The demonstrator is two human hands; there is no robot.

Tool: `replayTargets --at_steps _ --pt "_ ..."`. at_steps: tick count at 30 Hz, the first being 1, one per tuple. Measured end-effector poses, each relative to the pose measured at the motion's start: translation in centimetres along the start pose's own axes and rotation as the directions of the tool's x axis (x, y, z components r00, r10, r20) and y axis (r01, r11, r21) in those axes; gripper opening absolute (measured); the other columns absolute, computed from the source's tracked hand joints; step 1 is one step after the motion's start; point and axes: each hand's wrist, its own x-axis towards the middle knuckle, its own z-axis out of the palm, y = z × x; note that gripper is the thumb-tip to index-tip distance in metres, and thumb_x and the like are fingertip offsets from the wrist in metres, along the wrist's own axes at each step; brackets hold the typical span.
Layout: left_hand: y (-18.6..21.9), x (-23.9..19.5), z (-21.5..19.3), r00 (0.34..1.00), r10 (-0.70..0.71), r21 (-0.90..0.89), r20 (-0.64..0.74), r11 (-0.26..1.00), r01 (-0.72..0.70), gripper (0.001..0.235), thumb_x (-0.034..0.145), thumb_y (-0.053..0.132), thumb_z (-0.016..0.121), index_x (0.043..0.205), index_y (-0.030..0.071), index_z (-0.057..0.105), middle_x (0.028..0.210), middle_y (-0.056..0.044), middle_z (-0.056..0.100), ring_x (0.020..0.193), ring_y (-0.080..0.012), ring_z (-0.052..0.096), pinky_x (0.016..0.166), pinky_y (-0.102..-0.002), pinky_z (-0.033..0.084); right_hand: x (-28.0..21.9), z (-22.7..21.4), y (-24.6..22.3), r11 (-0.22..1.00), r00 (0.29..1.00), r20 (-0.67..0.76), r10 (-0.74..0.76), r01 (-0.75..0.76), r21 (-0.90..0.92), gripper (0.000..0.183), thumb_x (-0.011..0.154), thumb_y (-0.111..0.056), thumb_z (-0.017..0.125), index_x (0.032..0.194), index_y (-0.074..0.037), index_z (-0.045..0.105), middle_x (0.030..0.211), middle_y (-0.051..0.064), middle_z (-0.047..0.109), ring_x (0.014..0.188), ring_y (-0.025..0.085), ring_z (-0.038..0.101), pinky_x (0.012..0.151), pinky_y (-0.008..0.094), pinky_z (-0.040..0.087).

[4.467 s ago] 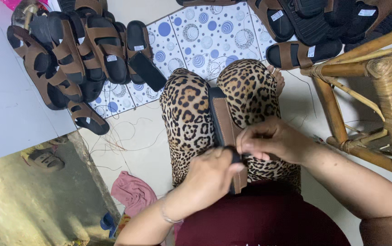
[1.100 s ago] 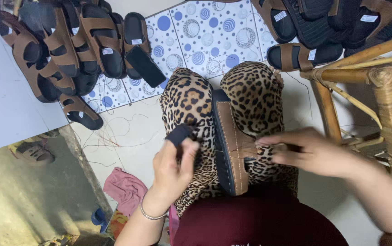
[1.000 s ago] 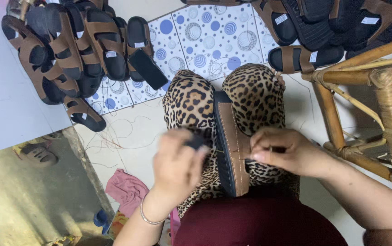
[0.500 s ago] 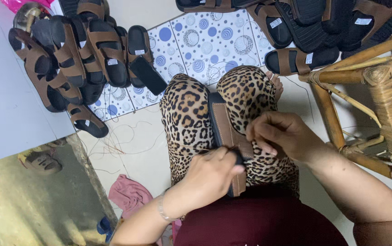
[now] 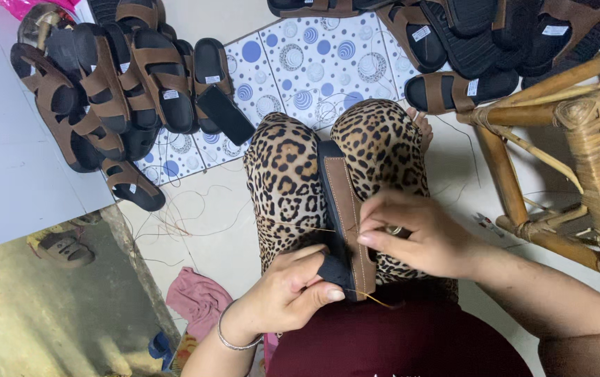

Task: The person sits on the floor and sews a brown strap onto a black sandal using a needle and thread. They repeatedly push the needle through the strap and pull the thread to secure it.

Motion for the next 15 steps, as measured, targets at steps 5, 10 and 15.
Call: replayTargets --at_steps 5,10,15 --pt "0.2 -0.3 -0.3 0.995 0.003 -0.027 -0.103 1.000 -0.006 0.038 0.107 0.035 0.047 0.079 0.010 0.044 0.073 -0.001 0.042 0.063 -0.0186 0.042 0.059 -0.032 0.036 0.0 -1.5 1.0 0.879 0.984 0.163 0.070 -0.138 0.456 0.018 0.099 -0.014 0.059 0.086 -0.007 0.069 0.070 0.001 0.064 0.061 0.010 0.057 0.059 0.025 0.050" --pt "0.3 0.0 -0.2 0.984 0.015 -0.053 -0.179 0.998 -0.025 0.039 0.107 0.038 0.046 0.079 0.011 0.040 0.073 -0.001 0.038 0.065 -0.0191 0.039 0.060 -0.033 0.034 -1.0 0.5 1.6 0.930 0.931 0.017 0.365 -0.365 0.050 0.044 0.065 -0.019 0.093 0.104 -0.019 0.072 0.088 -0.004 0.074 0.064 0.008 0.057 0.062 0.025 0.051" --pt "0.3 -0.1 -0.1 0.982 0.035 -0.014 -0.187 0.999 -0.038 0.039 0.106 0.035 0.049 0.078 0.009 0.041 0.071 -0.001 0.037 0.062 -0.0199 0.038 0.058 -0.033 0.034 0.0 -0.3 1.1 0.973 0.979 0.163 0.121 -0.150 0.176 0.005 0.089 -0.014 0.073 0.085 -0.012 0.074 0.097 0.000 0.073 0.086 0.011 0.070 0.081 0.024 0.053"
